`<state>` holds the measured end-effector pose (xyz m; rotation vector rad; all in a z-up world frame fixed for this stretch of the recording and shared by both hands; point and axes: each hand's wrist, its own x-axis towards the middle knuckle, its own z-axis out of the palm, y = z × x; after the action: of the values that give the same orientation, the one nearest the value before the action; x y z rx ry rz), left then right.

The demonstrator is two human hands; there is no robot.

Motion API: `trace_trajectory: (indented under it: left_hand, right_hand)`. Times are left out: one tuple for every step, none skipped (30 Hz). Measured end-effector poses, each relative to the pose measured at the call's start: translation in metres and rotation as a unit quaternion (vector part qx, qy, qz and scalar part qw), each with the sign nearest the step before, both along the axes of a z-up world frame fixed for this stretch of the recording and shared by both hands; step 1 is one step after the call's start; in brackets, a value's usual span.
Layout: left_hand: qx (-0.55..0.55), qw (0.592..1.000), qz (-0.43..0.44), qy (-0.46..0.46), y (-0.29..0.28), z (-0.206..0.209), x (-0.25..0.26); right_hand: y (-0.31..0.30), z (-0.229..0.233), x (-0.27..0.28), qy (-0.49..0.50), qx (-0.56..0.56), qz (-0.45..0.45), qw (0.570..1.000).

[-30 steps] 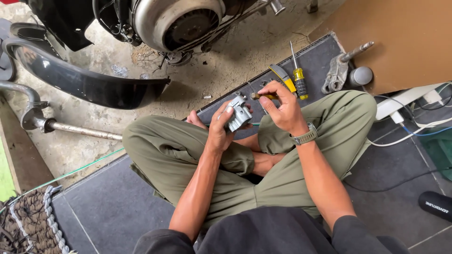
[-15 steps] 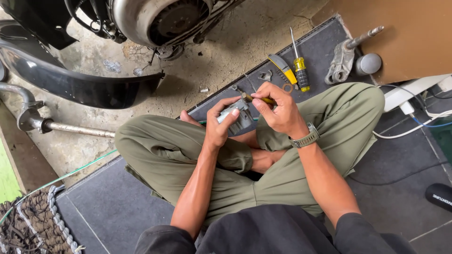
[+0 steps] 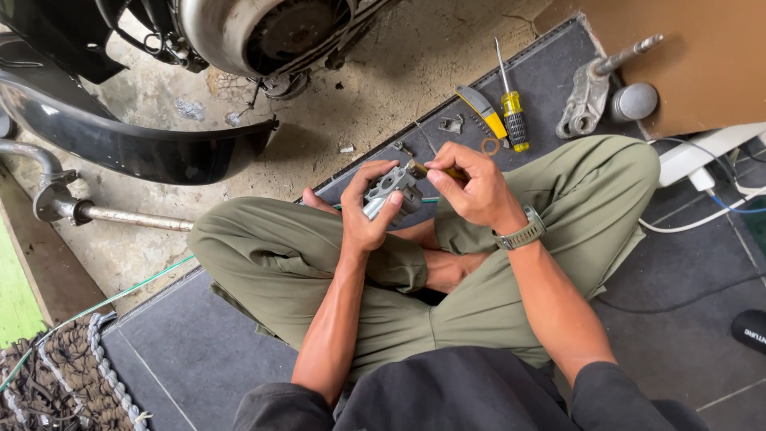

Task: The person sits on the floor and uses a screwdriver to disassemble a motorcycle carburetor. They remove screws and internal components, then use a utility knife to scrape the inside of the carburetor body.

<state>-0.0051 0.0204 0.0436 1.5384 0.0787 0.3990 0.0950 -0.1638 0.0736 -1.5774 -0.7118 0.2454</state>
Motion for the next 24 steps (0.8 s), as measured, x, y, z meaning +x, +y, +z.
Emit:
trace_trajectory:
  left_hand:
    - [0.008,1.0,0.001,-0.015,-0.002,0.002,0.0]
    - [0.007,1.0,-0.002,-0.012,-0.003,0.002,0.0]
    - [0.026,0.999,0.002,-0.029,-0.002,0.003,0.002]
    - [0.044,0.998,0.005,-0.045,-0.001,0.004,0.003]
    - [0.045,0.998,0.005,-0.046,-0.001,0.005,0.004]
    - [0.056,0.997,0.006,-0.056,-0.002,0.005,0.006]
    - [0.066,0.996,0.008,-0.064,-0.003,0.005,0.005]
    - [0.066,0.996,0.009,-0.063,-0.002,0.006,0.005]
    - [0.078,0.994,0.012,-0.07,-0.004,0.006,0.004]
    - [0.09,0.993,0.014,-0.077,-0.005,0.006,0.004]
    - [0.09,0.993,0.015,-0.076,-0.005,0.007,0.004]
    - [0.085,0.993,0.024,-0.083,-0.005,0.009,0.003]
    - [0.08,0.992,0.033,-0.091,-0.004,0.011,0.005]
    - [0.081,0.992,0.034,-0.092,-0.003,0.012,0.006]
    - [0.087,0.991,0.034,-0.095,-0.003,0.012,0.006]
    - [0.092,0.99,0.033,-0.099,-0.003,0.011,0.006]
    - [0.091,0.991,0.033,-0.097,-0.005,0.013,0.005]
    - [0.104,0.989,0.027,-0.1,-0.008,0.014,0.004]
    - [0.118,0.987,0.023,-0.104,-0.009,0.016,0.004]
    - [0.119,0.987,0.024,-0.103,-0.008,0.015,0.003]
    - [0.122,0.986,0.03,-0.107,-0.008,0.014,0.004]
    - [0.125,0.985,0.036,-0.112,-0.007,0.012,0.005]
    - [0.125,0.985,0.037,-0.112,-0.007,0.014,0.006]
    - [0.122,0.985,0.036,-0.115,-0.007,0.015,0.006]
  right_hand:
    - [-0.002,0.001,0.0,0.002,0.0,0.003,1.0]
    - [-0.004,-0.003,-0.002,0.006,-0.001,0.001,1.0]
    - [-0.004,-0.006,-0.002,0.016,0.009,0.004,1.0]
    - [-0.004,-0.008,-0.002,0.027,0.019,0.007,0.999]
    - [-0.006,-0.01,0.0,0.026,0.02,0.007,0.999]
    - [-0.009,-0.012,0.001,0.031,0.018,0.014,0.999]
    - [-0.011,-0.015,0.0,0.038,0.014,0.021,0.999]
    - [-0.01,-0.014,0.001,0.038,0.014,0.021,0.999]
    - [-0.01,-0.014,0.001,0.038,0.015,0.022,0.999]
    - [-0.011,-0.014,0.001,0.038,0.016,0.022,0.999]
    - [-0.011,-0.013,0.001,0.038,0.016,0.023,0.999]
    - [-0.012,-0.012,0.0,0.042,0.016,0.028,0.999]
    - [-0.012,-0.01,0.001,0.044,0.017,0.034,0.998]
    - [-0.01,-0.011,0.001,0.043,0.018,0.035,0.998]
    - [-0.01,-0.013,0.001,0.041,0.021,0.032,0.998]
    - [-0.01,-0.014,0.0,0.039,0.025,0.03,0.998]
    - [-0.01,-0.013,0.0,0.041,0.023,0.03,0.998]
    - [-0.01,-0.011,0.0,0.041,0.031,0.029,0.998]
    - [-0.008,-0.01,0.001,0.041,0.039,0.03,0.998]
    - [-0.011,-0.011,0.0,0.043,0.04,0.031,0.998]
    - [-0.013,-0.013,0.001,0.042,0.029,0.032,0.998]
    - [-0.015,-0.015,0.001,0.041,0.019,0.034,0.998]
    - [-0.015,-0.014,0.002,0.041,0.018,0.034,0.998]
    - [-0.015,-0.014,0.002,0.035,0.018,0.033,0.999]
